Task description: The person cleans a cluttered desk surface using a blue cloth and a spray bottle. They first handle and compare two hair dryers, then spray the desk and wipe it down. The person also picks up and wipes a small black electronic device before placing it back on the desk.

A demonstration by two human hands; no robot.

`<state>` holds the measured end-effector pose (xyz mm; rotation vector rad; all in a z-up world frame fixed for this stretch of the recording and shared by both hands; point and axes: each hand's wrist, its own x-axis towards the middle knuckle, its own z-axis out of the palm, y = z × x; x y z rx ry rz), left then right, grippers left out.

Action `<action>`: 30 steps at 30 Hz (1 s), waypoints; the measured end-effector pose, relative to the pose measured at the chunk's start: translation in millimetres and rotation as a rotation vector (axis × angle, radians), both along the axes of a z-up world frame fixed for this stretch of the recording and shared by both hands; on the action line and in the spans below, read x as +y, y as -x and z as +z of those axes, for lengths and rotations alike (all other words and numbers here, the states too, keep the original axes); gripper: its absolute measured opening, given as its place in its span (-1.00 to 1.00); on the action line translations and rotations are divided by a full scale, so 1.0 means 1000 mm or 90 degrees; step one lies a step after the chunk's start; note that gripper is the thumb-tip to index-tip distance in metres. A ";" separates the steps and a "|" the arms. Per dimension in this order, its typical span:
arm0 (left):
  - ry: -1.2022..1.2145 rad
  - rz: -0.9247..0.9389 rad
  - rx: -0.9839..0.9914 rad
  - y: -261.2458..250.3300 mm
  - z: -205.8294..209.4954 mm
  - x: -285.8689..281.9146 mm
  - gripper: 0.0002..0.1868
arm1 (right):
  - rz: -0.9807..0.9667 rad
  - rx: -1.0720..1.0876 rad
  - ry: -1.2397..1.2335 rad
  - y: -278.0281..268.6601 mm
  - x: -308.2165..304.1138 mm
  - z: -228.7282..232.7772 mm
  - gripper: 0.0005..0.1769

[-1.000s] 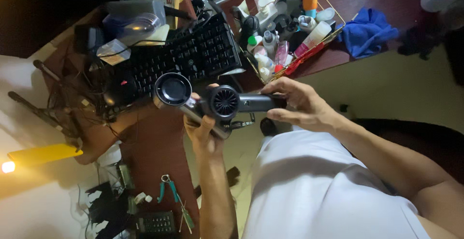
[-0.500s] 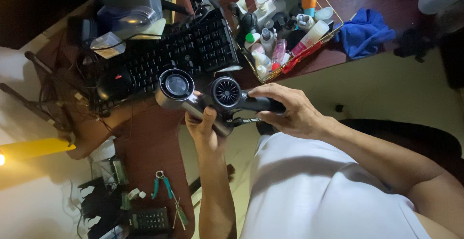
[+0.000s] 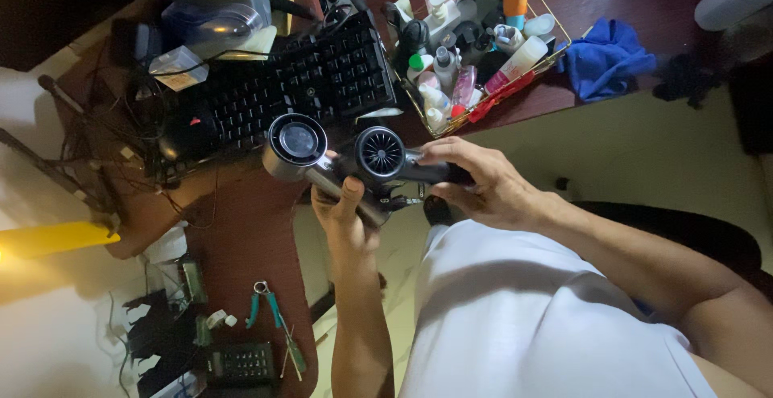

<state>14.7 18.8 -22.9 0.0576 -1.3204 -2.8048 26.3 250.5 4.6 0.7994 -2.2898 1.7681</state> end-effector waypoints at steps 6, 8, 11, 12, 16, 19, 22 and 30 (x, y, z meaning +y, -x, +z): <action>-0.018 0.004 -0.005 -0.002 -0.004 -0.002 -0.46 | 0.005 -0.005 0.004 -0.004 -0.004 0.002 -0.49; -0.030 -0.002 -0.006 -0.003 -0.003 -0.002 -0.46 | 0.013 -0.046 -0.019 -0.004 -0.003 0.006 -0.47; -0.031 0.011 -0.004 -0.004 -0.003 0.000 -0.47 | 0.000 -0.008 -0.046 -0.006 0.000 0.010 -0.41; -0.027 0.019 -0.004 -0.005 -0.002 0.001 -0.47 | -0.012 0.026 -0.061 -0.007 -0.001 0.010 -0.40; -0.045 0.029 -0.006 -0.003 -0.001 0.001 -0.48 | -0.050 0.109 -0.125 -0.008 -0.007 0.008 -0.35; -0.035 0.026 -0.005 -0.004 -0.003 -0.001 -0.49 | -0.058 0.109 -0.163 -0.010 -0.010 0.007 -0.34; -0.034 0.015 0.004 -0.005 -0.007 -0.003 -0.50 | -0.034 0.061 -0.150 -0.008 -0.006 0.006 -0.37; 0.044 0.043 -0.013 -0.005 0.000 0.004 -0.34 | 0.001 -0.139 0.035 -0.006 0.001 0.001 -0.28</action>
